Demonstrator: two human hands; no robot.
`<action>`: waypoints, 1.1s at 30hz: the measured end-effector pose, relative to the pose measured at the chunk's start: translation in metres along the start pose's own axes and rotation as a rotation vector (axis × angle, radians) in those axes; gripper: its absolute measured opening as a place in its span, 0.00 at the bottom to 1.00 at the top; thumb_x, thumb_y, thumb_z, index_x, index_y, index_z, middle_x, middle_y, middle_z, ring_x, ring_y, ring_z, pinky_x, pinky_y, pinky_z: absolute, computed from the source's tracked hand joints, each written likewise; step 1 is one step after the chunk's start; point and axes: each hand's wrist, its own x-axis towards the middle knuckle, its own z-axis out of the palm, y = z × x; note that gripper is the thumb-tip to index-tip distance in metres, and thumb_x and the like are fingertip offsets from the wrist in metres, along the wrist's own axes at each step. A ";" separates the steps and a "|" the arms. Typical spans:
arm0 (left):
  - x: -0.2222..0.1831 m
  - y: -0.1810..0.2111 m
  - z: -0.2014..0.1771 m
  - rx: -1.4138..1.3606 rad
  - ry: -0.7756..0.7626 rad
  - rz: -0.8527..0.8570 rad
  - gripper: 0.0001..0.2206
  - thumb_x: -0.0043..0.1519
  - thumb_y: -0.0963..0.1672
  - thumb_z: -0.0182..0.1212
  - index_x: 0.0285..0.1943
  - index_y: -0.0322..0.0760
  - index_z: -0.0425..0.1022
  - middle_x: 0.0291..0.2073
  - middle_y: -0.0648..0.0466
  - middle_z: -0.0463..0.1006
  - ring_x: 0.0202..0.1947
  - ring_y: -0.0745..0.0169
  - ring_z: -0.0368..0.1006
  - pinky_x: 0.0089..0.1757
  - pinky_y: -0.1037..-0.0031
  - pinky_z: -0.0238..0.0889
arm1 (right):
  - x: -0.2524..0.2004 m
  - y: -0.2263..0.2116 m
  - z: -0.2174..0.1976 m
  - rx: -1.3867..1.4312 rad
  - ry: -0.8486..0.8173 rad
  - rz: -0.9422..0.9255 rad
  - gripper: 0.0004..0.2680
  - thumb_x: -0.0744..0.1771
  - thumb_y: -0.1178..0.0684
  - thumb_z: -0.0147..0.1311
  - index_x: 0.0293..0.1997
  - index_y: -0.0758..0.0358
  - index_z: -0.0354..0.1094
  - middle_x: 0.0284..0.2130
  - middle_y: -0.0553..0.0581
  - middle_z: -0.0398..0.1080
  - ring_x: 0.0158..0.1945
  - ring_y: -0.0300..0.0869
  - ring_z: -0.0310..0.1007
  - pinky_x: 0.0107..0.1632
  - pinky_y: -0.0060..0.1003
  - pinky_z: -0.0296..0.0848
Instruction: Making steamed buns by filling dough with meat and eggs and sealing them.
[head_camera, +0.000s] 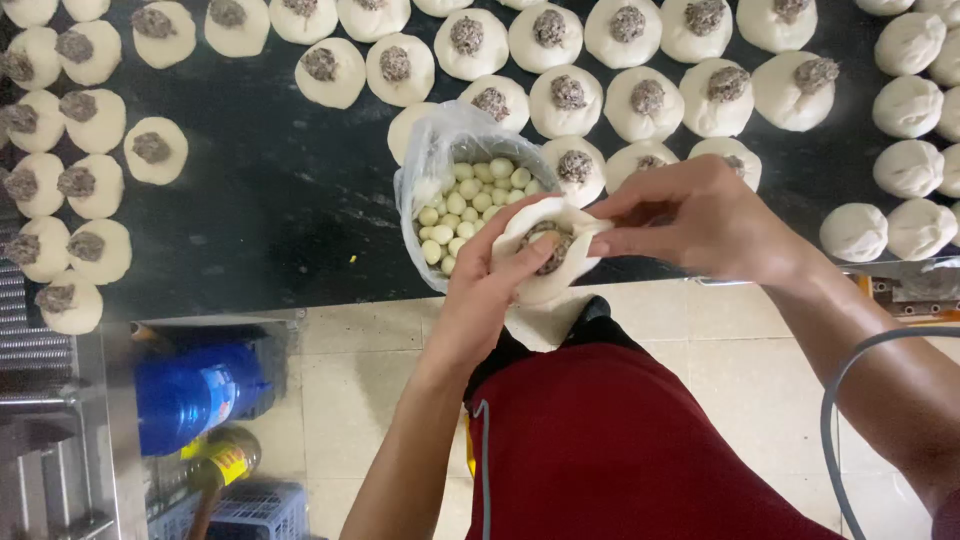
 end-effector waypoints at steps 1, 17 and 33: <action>0.002 -0.001 0.000 0.000 0.002 -0.002 0.21 0.65 0.41 0.63 0.68 0.33 0.71 0.53 0.52 0.79 0.51 0.67 0.76 0.51 0.75 0.72 | -0.001 0.002 0.000 0.002 -0.001 0.001 0.10 0.62 0.54 0.67 0.44 0.63 0.79 0.32 0.54 0.81 0.34 0.36 0.83 0.34 0.28 0.81; 0.013 -0.008 -0.005 0.234 0.134 -0.136 0.16 0.61 0.39 0.63 0.60 0.36 0.73 0.43 0.53 0.81 0.42 0.66 0.78 0.42 0.77 0.73 | -0.011 0.017 0.018 -0.148 0.103 -0.264 0.07 0.64 0.55 0.67 0.43 0.61 0.80 0.32 0.54 0.80 0.33 0.38 0.82 0.31 0.29 0.79; 0.013 -0.017 -0.006 0.241 0.034 -0.174 0.26 0.63 0.50 0.50 0.67 0.27 0.68 0.49 0.43 0.79 0.45 0.59 0.79 0.32 0.75 0.72 | -0.014 0.014 0.017 0.007 0.126 -0.043 0.05 0.65 0.54 0.66 0.41 0.60 0.80 0.27 0.54 0.80 0.26 0.33 0.78 0.26 0.27 0.73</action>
